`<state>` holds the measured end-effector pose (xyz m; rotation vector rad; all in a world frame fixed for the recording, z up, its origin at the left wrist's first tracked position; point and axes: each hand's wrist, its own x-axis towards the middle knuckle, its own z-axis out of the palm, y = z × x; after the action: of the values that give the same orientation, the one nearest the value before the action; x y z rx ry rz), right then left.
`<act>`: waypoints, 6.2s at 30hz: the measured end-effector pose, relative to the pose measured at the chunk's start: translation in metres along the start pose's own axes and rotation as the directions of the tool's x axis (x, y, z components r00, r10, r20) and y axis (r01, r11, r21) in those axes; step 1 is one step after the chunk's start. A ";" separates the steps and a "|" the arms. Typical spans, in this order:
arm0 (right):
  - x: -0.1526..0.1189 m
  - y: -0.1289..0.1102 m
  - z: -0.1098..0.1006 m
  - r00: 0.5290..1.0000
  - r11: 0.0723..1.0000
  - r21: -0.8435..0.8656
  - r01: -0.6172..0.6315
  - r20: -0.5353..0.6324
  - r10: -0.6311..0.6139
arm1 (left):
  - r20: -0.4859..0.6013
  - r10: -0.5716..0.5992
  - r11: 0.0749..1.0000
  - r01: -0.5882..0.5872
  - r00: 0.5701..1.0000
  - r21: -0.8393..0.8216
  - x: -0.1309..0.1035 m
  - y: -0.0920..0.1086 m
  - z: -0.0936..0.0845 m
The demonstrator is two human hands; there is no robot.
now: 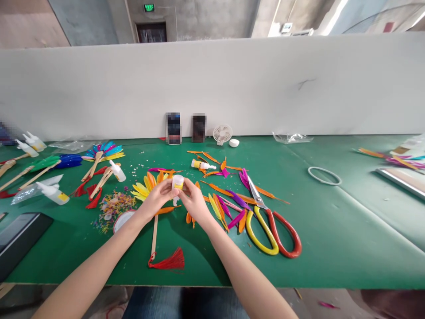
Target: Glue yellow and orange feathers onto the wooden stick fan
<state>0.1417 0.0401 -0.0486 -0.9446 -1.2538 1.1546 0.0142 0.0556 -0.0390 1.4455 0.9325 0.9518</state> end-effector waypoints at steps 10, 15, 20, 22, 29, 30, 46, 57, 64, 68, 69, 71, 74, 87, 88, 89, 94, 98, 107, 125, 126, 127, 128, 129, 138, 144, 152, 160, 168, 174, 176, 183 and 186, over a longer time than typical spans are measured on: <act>-0.001 0.004 0.003 0.999 1.000 -0.015 -0.006 -0.035 0.005 | -0.055 0.021 0.999 -0.019 0.998 0.032 -0.001 -0.007 0.002; -0.001 0.006 0.004 0.998 0.999 -0.049 -0.008 -0.063 0.005 | -0.075 0.039 0.997 -0.034 0.996 0.063 -0.002 -0.006 0.003; -0.002 0.007 0.004 0.997 0.998 -0.066 -0.002 -0.075 -0.003 | -0.091 0.049 0.996 -0.042 0.995 0.078 -0.002 -0.007 0.004; -0.002 0.006 0.004 0.997 0.997 -0.077 -0.002 -0.081 -0.005 | -0.098 0.047 0.994 -0.037 0.994 0.099 -0.002 -0.008 0.005; -0.001 0.006 0.005 0.996 0.994 -0.104 0.023 -0.081 -0.032 | -0.094 0.036 0.997 -0.029 0.995 0.071 -0.001 -0.007 0.005; -0.001 0.007 0.005 0.996 0.994 -0.108 0.026 -0.082 -0.035 | -0.099 0.033 0.997 -0.026 0.995 0.071 -0.001 -0.007 0.005; -0.006 0.004 0.011 0.990 0.988 -0.153 0.033 -0.132 -0.054 | -0.126 0.029 0.998 -0.022 0.992 0.062 -0.001 -0.006 0.008; -0.004 0.006 0.009 0.992 0.978 -0.203 0.050 -0.100 -0.072 | -0.082 0.064 0.997 -0.059 0.995 0.054 0.000 -0.011 0.006; -0.001 0.005 0.007 0.986 0.976 -0.211 0.055 -0.144 -0.086 | -0.016 0.073 0.793 -0.048 0.997 0.608 -0.011 0.004 -0.015; 0.000 0.006 0.005 0.981 0.981 -0.192 0.043 -0.176 -0.077 | 0.093 -0.016 0.492 -0.073 0.996 0.867 -0.025 0.010 -0.021; 0.000 0.006 0.005 0.981 0.982 -0.184 0.041 -0.179 -0.074 | 0.112 -0.034 0.427 -0.087 0.993 0.900 -0.027 0.011 -0.020; -0.001 0.007 0.005 0.981 0.984 -0.173 0.039 -0.183 -0.071 | 0.138 -0.066 0.326 -0.109 0.988 0.939 -0.030 0.011 -0.017; -0.001 0.007 0.005 0.979 0.985 -0.166 0.041 -0.189 -0.073 | 0.153 -0.109 0.242 -0.123 0.982 0.963 -0.031 0.010 -0.013; 0.004 -0.003 -0.009 0.907 0.995 0.004 0.102 -0.411 -0.091 | 0.279 0.230 0.007 -0.288 0.933 0.958 -0.023 0.001 -0.014; 0.004 -0.003 -0.011 0.899 0.993 0.022 0.112 -0.427 -0.092 | 0.310 0.275 -0.014 -0.319 0.910 0.948 -0.023 -0.001 -0.015; 0.005 -0.004 -0.012 0.894 0.992 0.036 0.119 -0.439 -0.092 | 0.335 0.318 -0.027 -0.345 0.887 0.938 -0.023 -0.003 -0.015; 0.005 -0.005 -0.013 0.895 0.991 0.055 0.122 -0.437 -0.086 | 0.357 0.447 -0.022 -0.389 0.820 0.921 -0.023 -0.008 -0.017; 0.003 -0.006 -0.011 0.913 0.993 0.056 0.107 -0.401 -0.075 | 0.301 0.429 0.057 -0.358 0.852 0.932 -0.023 -0.004 -0.016; 0.002 -0.006 -0.010 0.925 0.995 -0.023 0.096 -0.368 -0.097 | 0.258 0.433 0.167 -0.358 0.864 0.919 -0.024 -0.002 -0.016; 0.019 0.023 -0.024 0.831 0.762 0.588 -0.273 -0.254 0.494 | -0.061 0.389 0.689 -0.246 0.919 0.681 -0.027 0.013 -0.015; 0.019 0.023 -0.025 0.836 0.752 0.600 -0.274 -0.238 0.495 | -0.059 0.370 0.707 -0.241 0.927 0.665 -0.027 0.014 -0.015; 0.020 0.024 -0.026 0.849 0.753 0.600 -0.271 -0.221 0.481 | -0.053 0.349 0.722 -0.232 0.936 0.651 -0.027 0.015 -0.014; 0.020 0.024 -0.028 0.867 0.762 0.592 -0.264 -0.201 0.456 | -0.046 0.325 0.737 -0.222 0.945 0.639 -0.027 0.016 -0.014; 0.020 0.024 -0.030 0.885 0.773 0.581 -0.255 -0.182 0.429 | -0.041 0.300 0.750 -0.209 0.953 0.628 -0.027 0.017 -0.014; 0.019 0.013 -0.034 0.868 0.811 0.578 -0.092 -0.353 0.350 | 0.017 0.155 0.830 -0.140 0.988 0.541 -0.028 0.022 -0.012; 0.013 -0.003 -0.028 0.822 0.925 0.354 0.136 -0.561 0.094 | -0.027 0.111 0.859 -0.082 0.993 0.505 -0.027 0.021 -0.014; 0.002 -0.009 -0.009 0.942 0.992 -0.004 0.124 -0.313 -0.119 | -0.028 0.119 0.837 -0.085 0.993 0.540 -0.027 0.021 -0.013; 0.001 -0.012 -0.010 0.877 0.974 -0.124 0.192 -0.423 -0.226 | -0.042 0.138 0.831 -0.093 0.990 0.549 -0.027 0.018 -0.015; 0.004 -0.008 -0.014 0.907 0.986 -0.120 0.119 -0.390 -0.157 | 0.048 0.279 0.690 -0.236 0.959 0.684 -0.029 0.019 -0.014; 0.004 -0.006 -0.012 0.931 0.987 -0.080 0.141 -0.329 -0.160 | 0.046 0.322 0.676 -0.263 0.946 0.689 -0.028 0.015 -0.016; 0.004 -0.005 -0.012 0.927 0.987 -0.113 0.116 -0.346 -0.149 | -0.001 0.329 0.693 -0.240 0.945 0.680 -0.027 0.015 -0.016; -0.001 -0.008 -0.005 0.920 0.980 -0.098 0.174 -0.339 -0.197 | -0.119 0.221 0.806 -0.112 0.968 0.581 -0.027 0.016 -0.016; -0.002 -0.007 -0.003 0.941 0.986 -0.107 0.130 -0.301 -0.157 | -0.149 0.172 0.857 -0.073 0.974 0.510 -0.027 0.014 -0.017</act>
<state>0.1461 0.0371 -0.0430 -1.0351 -1.1031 0.8072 -0.0105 0.0358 -0.0255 1.8960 1.3126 0.9970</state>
